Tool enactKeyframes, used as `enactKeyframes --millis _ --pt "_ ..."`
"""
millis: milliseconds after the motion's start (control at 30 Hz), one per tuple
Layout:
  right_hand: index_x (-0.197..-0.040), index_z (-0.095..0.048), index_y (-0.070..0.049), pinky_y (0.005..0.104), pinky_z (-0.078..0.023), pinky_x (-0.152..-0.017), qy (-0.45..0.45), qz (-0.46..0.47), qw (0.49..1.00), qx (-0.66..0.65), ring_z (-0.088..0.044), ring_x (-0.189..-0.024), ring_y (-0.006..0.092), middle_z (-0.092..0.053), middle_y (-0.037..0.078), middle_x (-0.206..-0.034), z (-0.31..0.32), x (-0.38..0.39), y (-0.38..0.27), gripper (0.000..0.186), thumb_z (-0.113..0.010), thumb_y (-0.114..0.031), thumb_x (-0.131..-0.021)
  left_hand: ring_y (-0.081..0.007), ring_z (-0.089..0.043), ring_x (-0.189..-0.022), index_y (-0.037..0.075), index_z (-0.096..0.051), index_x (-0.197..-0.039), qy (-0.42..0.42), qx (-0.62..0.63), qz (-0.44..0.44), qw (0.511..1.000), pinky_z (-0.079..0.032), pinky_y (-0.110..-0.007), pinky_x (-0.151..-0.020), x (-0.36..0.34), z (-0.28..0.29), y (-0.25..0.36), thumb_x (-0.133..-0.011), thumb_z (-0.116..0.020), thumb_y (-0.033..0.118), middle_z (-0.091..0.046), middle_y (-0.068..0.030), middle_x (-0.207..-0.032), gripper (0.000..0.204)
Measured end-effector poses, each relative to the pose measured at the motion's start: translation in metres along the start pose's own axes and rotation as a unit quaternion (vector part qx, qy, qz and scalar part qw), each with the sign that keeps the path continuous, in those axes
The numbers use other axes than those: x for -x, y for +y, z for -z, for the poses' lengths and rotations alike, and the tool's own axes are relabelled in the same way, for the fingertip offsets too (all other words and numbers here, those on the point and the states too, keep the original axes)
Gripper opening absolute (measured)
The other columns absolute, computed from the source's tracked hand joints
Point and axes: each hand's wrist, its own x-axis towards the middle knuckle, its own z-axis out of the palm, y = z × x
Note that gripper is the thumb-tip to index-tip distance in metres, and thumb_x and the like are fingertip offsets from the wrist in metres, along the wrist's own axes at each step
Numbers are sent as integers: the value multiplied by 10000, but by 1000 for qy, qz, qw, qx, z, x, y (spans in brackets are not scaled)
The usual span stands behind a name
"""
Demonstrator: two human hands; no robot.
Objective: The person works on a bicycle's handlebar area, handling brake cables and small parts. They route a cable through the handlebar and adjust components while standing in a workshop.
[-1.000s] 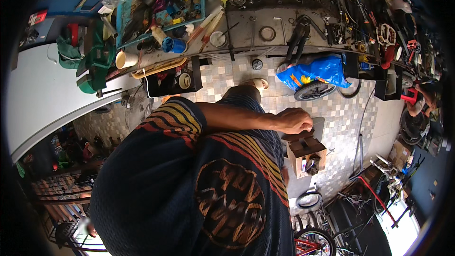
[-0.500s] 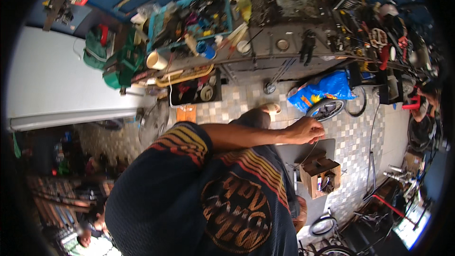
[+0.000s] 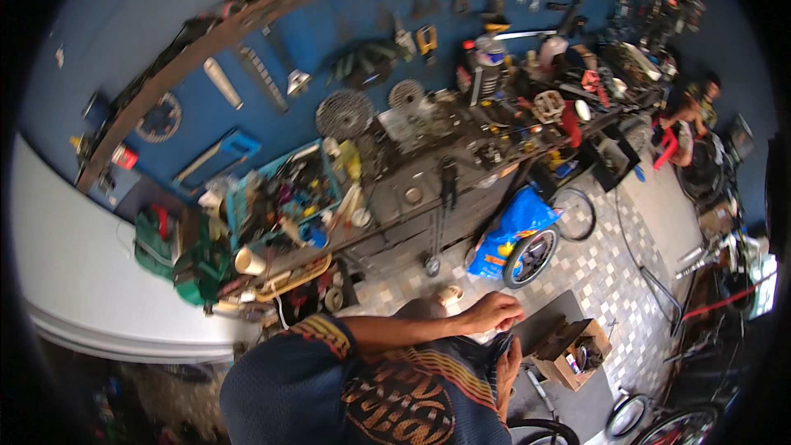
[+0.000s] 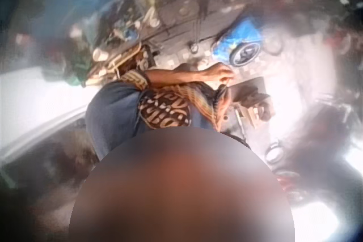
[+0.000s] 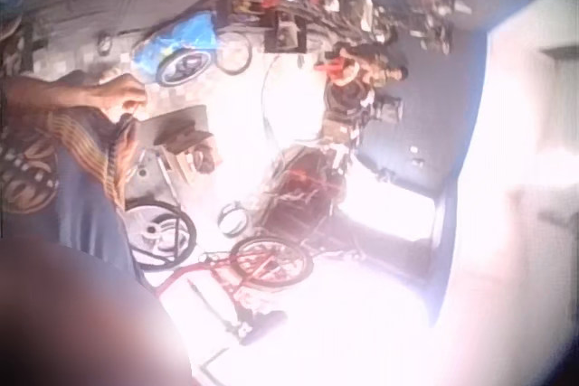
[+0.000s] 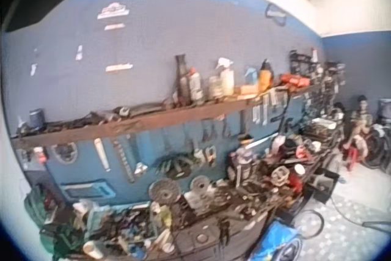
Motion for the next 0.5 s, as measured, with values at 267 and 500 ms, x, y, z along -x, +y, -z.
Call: enactKeyframes --millis 267,500 --pt "-882 -588 20 315 -386 -615 168 -87 979 83 -444 -700 100 -493 29 -714 -42 -14 -23 151 -502 -58 -978 -56 -454 -572 6 -720 -929 122 57 13 991 -362 -230 -528 -6 -5 -7 -1071 -566 211 -521 38 -667 294" --pt "-903 -652 16 346 -447 -561 245 -103 961 73 -534 -583 130 -573 91 -638 -44 -16 -24 182 -552 -100 -1002 -69 -465 -542 11 -696 -922 125 78 76 986 -349 -235 -499 -12 -19 -4 -1054 -563 204 -517 33 -656 269"
